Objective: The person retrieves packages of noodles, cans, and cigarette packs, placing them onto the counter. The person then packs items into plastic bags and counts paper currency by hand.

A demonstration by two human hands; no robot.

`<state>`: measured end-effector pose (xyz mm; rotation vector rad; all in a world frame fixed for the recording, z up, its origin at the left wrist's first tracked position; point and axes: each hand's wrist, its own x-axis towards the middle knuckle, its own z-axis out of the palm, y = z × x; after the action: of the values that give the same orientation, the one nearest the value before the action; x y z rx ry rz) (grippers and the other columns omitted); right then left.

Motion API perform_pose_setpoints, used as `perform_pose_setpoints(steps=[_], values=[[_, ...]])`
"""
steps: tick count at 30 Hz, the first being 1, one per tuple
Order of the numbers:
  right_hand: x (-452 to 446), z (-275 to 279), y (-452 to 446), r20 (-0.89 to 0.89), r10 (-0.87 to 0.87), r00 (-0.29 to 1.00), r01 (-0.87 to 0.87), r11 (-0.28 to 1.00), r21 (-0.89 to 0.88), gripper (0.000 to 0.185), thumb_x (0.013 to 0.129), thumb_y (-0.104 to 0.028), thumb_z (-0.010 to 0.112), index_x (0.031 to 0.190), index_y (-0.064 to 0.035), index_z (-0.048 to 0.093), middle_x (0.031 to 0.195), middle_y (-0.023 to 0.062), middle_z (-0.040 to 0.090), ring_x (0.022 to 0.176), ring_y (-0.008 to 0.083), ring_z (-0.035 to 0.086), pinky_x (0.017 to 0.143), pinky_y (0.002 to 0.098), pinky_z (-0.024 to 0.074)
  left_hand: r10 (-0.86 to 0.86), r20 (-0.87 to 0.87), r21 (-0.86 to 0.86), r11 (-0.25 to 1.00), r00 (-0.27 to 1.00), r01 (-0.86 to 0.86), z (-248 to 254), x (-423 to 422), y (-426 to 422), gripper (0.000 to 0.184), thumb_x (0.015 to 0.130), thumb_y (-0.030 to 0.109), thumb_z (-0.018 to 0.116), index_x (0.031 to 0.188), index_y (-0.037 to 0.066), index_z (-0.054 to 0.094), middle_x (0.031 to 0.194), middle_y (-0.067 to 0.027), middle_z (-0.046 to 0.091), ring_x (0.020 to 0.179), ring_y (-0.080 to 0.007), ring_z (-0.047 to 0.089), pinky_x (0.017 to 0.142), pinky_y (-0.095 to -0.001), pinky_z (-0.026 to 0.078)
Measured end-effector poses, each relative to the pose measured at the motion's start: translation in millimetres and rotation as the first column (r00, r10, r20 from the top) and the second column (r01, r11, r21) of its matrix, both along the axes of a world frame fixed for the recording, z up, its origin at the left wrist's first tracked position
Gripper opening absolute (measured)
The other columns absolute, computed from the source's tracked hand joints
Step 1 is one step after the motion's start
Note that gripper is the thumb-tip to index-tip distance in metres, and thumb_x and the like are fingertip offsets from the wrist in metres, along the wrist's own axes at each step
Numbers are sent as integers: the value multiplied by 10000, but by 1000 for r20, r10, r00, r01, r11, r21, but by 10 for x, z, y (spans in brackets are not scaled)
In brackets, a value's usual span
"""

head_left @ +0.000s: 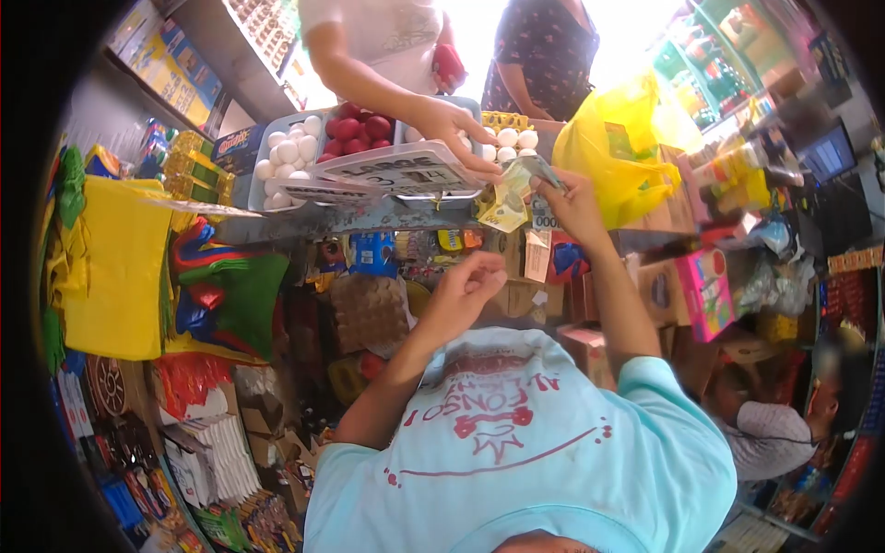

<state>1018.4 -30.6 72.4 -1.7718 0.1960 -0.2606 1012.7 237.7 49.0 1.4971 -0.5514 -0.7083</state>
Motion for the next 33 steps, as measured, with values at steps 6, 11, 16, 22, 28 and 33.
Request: perform_pose_setpoints(steps=[6,11,16,22,28,33], values=[[-467,41,66,-122,-68,990,83,989,121,214,1019,-152,685,1153,0,752,861,-10,724,787,45,640,685,230,502,304,385,-42,949,871,-313,325,7,-299,328,988,221,702,1222,0,637,1149,-132,654,1038,-230,652,899,-345,531],[-765,25,188,-108,-58,992,70,992,103,229,995,-154,721,1170,-9,751,914,-23,724,797,39,642,672,228,507,241,509,24,956,826,-293,386,189,-618,404,919,214,781,1234,-3,654,1073,-148,725,928,-243,718,841,-344,558],[-914,126,425,-175,-136,975,176,954,243,234,968,-140,756,1176,-37,727,982,-20,741,809,37,651,684,233,525,6,121,1,1000,993,-6,10,450,-716,316,891,189,819,1107,-12,705,953,-113,774,842,-150,733,748,-336,574],[-999,-184,448,-246,-224,943,332,679,655,254,1051,-290,659,1128,-52,706,987,17,759,795,77,714,693,260,574,81,-258,-179,975,963,-130,-60,304,-600,229,968,41,719,1181,-27,671,1051,-88,773,907,-116,712,801,-282,576],[-995,-334,508,-228,-277,933,359,697,621,260,1067,-268,631,1182,-43,691,976,34,767,786,92,726,702,267,586,131,-391,-220,948,911,-231,-129,260,-546,297,993,35,692,1282,-23,655,1136,-101,759,983,-137,711,867,-302,582],[-991,-275,624,-263,-236,936,352,686,637,260,1062,-241,632,1192,-24,693,983,66,775,798,114,736,714,274,587,122,-366,-228,949,923,-216,-191,286,-513,270,999,28,680,1264,-26,675,1141,-100,756,994,-140,713,889,-310,583]])
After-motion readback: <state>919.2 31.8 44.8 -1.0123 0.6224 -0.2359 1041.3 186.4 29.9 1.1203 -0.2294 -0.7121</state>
